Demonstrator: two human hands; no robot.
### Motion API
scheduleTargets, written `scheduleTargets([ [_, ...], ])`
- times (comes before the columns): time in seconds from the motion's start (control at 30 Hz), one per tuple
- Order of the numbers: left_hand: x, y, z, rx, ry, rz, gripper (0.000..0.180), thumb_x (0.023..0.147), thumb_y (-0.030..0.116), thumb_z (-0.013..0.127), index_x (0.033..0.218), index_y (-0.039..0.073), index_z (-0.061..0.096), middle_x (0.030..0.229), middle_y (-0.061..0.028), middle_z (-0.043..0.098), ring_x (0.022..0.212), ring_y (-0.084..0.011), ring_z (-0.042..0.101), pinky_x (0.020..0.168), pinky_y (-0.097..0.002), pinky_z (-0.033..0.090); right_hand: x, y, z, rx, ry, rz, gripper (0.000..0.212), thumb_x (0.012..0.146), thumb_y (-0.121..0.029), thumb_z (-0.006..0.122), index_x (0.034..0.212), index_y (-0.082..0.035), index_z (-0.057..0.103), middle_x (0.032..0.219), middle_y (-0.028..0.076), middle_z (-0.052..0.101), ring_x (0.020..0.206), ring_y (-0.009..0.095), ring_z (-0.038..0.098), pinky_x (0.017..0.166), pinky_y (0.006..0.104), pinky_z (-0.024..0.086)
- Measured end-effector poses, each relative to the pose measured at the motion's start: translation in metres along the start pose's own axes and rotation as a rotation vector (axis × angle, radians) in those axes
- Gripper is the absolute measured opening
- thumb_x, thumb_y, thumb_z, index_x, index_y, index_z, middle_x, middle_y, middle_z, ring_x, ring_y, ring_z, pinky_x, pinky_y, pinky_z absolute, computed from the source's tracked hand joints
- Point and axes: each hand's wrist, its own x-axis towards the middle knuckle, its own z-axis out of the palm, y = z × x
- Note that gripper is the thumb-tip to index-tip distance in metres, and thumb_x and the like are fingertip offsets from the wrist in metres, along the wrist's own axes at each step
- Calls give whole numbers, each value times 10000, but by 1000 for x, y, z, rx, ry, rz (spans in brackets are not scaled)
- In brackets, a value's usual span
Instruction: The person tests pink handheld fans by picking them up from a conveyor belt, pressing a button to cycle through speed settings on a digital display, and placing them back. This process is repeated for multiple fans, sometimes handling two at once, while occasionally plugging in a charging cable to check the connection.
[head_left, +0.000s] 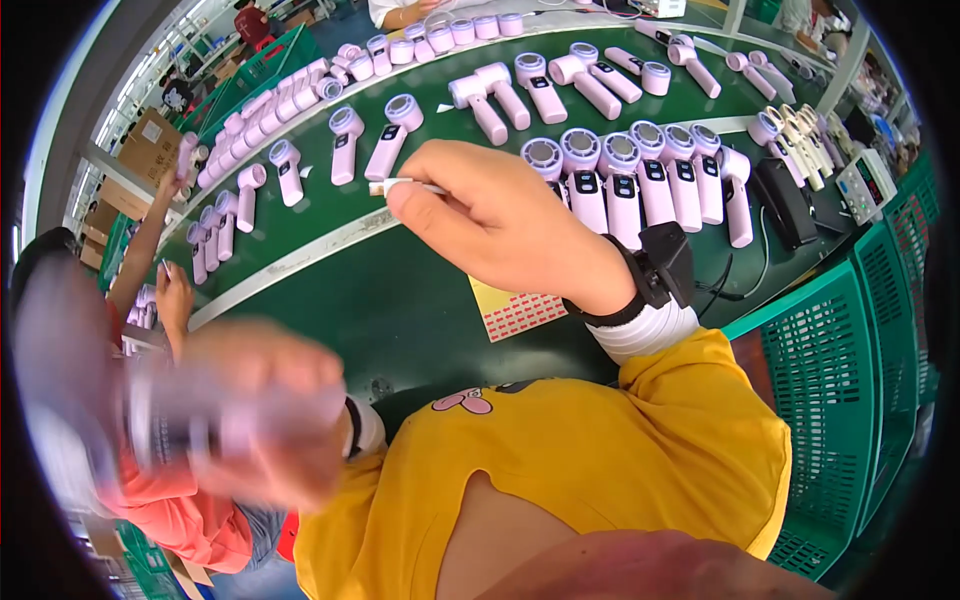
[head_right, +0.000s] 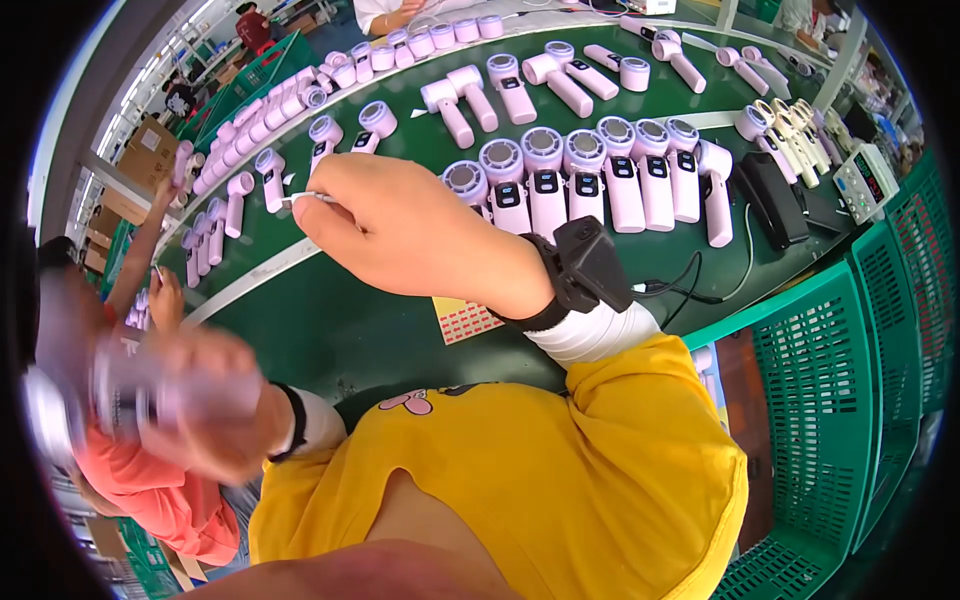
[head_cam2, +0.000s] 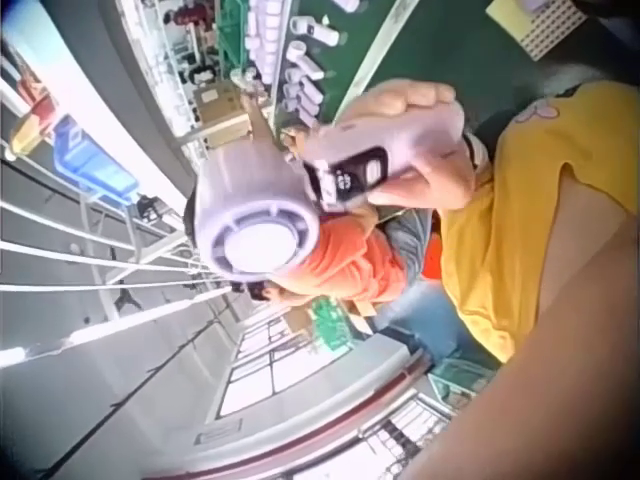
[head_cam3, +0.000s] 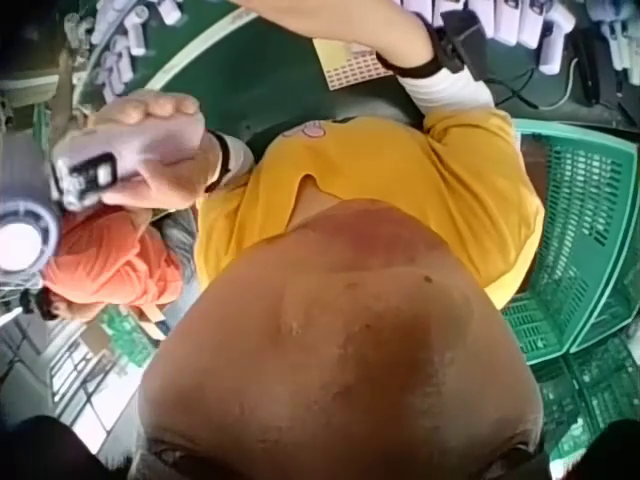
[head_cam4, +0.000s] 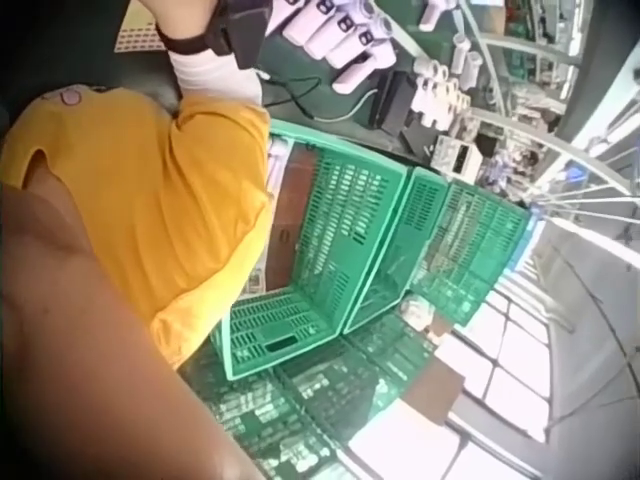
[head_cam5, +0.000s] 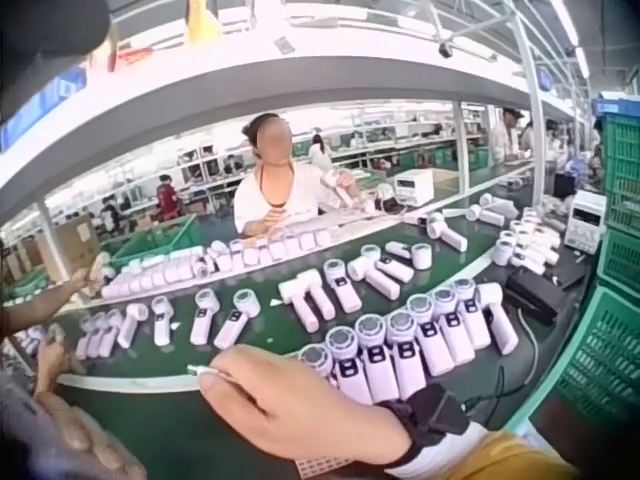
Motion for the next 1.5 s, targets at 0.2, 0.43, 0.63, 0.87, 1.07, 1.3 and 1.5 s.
scheduleTargets([
  [0.2,11,-41,24,-317,224,-767,310,854,187,407,1046,-56,383,776,-165,550,509,-225,565,422,-296,472,0,-2,5,266,-203,126,194,860,-184,505,771,-11,508,622,14,439,558,83,404,511,227,339],
  [0.43,16,-52,8,-508,-47,-777,315,843,169,391,1073,-43,354,749,-147,556,484,-213,560,422,-278,469,4,-10,-7,401,-391,179,224,864,-205,502,761,-5,517,662,13,512,569,79,437,509,214,338],
  [0.63,14,-51,6,-341,-83,-751,344,832,173,366,1099,-43,347,753,-158,546,479,-219,546,420,-276,456,5,-2,-17,200,-499,218,221,860,-202,515,745,-14,535,650,22,547,559,82,463,517,222,359],
  [0.87,8,-57,7,-350,-72,-627,316,790,111,392,1068,-34,357,811,-134,543,551,-188,562,475,-268,472,4,-1,-13,290,-461,238,260,868,-238,492,755,-5,521,681,1,500,618,63,415,541,208,324],
  [1.07,11,-61,7,-322,-75,-607,287,771,33,387,1049,-38,366,835,-132,524,593,-185,558,513,-281,475,5,1,-8,347,-392,196,222,858,-201,519,738,-17,553,636,21,535,569,94,452,508,227,357],
  [1.3,4,-72,12,-14,34,-351,253,751,-30,399,1002,-56,385,858,-149,499,603,-194,532,529,-301,469,2,-12,9,-25,-212,232,260,873,-233,487,731,-21,535,641,53,539,560,134,482,529,239,390],
  [1.5,4,-72,9,-125,55,-497,253,719,-20,494,958,-24,411,980,-222,435,708,-363,525,604,-406,483,4,9,8,24,-279,175,294,884,-266,470,761,-3,513,617,2,480,565,68,412,508,208,339],
])
